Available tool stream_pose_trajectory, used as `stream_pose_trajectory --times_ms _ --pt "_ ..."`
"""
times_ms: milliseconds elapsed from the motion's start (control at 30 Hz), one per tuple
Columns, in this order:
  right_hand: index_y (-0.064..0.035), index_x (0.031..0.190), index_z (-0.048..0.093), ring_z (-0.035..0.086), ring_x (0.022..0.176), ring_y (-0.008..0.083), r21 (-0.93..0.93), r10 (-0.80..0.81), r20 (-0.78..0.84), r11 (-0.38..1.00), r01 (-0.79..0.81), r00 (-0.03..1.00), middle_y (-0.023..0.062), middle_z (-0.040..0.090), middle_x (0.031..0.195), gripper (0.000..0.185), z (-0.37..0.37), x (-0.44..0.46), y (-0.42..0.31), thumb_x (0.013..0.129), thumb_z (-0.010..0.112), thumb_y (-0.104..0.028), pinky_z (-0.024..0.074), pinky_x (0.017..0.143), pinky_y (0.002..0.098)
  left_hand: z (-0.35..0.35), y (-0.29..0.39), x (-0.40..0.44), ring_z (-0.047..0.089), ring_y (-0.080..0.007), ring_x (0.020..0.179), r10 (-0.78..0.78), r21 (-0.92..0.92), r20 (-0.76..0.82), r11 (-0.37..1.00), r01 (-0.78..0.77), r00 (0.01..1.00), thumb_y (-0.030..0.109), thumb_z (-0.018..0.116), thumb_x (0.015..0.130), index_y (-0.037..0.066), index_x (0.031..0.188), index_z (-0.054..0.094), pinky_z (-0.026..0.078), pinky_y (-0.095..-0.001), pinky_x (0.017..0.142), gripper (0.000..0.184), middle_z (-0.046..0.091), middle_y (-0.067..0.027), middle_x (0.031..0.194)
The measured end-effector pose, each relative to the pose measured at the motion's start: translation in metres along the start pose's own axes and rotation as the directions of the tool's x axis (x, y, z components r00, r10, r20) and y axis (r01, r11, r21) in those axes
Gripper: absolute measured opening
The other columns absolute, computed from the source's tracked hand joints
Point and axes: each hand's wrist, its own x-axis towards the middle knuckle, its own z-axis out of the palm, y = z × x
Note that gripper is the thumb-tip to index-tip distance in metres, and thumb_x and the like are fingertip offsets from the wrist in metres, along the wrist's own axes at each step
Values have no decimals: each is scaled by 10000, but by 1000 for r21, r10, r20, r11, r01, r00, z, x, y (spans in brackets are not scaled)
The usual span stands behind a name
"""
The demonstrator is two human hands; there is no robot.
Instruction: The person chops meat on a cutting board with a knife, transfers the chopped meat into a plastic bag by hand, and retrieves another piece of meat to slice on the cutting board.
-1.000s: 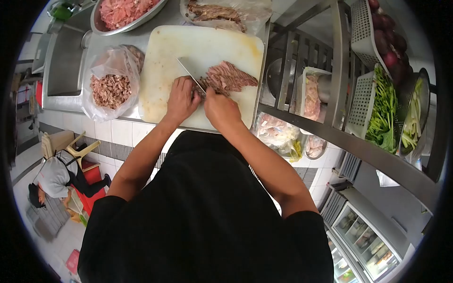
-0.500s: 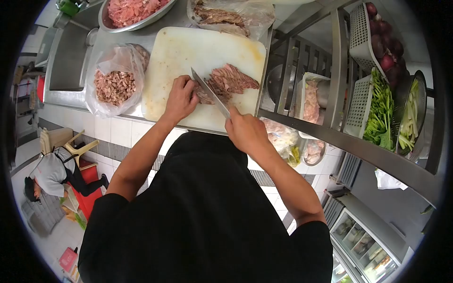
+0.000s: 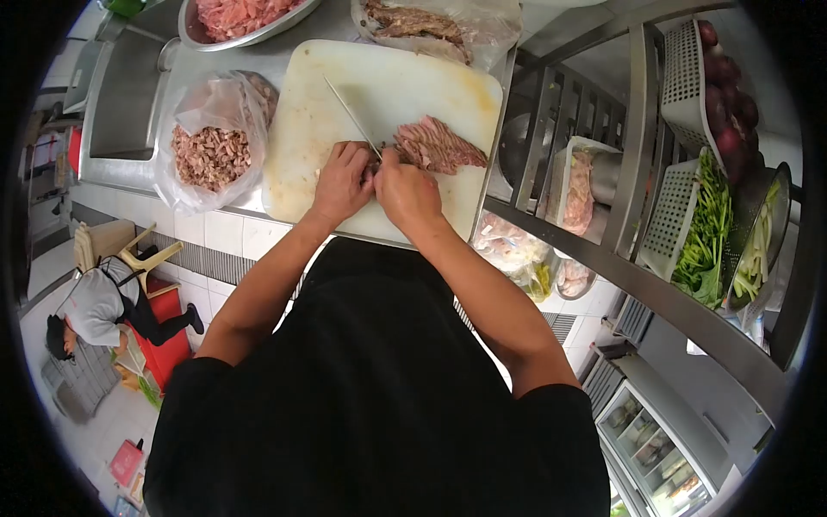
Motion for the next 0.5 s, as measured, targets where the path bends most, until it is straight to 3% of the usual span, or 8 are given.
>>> stream_pose_trajectory --times_ms 200,267,400,500 --pt "-15 1051 570 700 729 477 27 -42 -63 999 44 997 263 691 739 209 -18 -5 11 976 583 -209 548 680 587 -5 -1 -1 555 -369 1049 -10 -95 5 995 11 1000 44 651 770 31 1009 626 495 -441 926 241 601 -141 1081" --pt "-26 1065 573 692 727 481 59 49 74 997 -54 996 269 686 739 197 -50 -26 6 984 567 -206 542 699 593 -13 8 -1 561 -376 1064 -38 -103 -110 994 26 993 20 651 756 30 1034 630 494 -437 926 278 593 -161 1135" --pt "-12 1056 565 691 737 488 18 52 192 998 -56 980 276 685 744 205 -84 -76 11 983 564 -203 540 723 600 -10 2 -4 560 -370 1048 -28 -80 -77 997 22 997 48 655 765 29 1019 626 496 -454 915 256 583 -158 1105" --pt "3 1050 564 694 748 493 -75 140 318 990 -122 938 288 688 757 206 -90 -90 7 987 539 -192 539 727 599 -5 1 -4 555 -374 1047 -43 -71 -2 997 43 999 49 656 770 26 1013 619 498 -457 912 247 584 -162 1094"
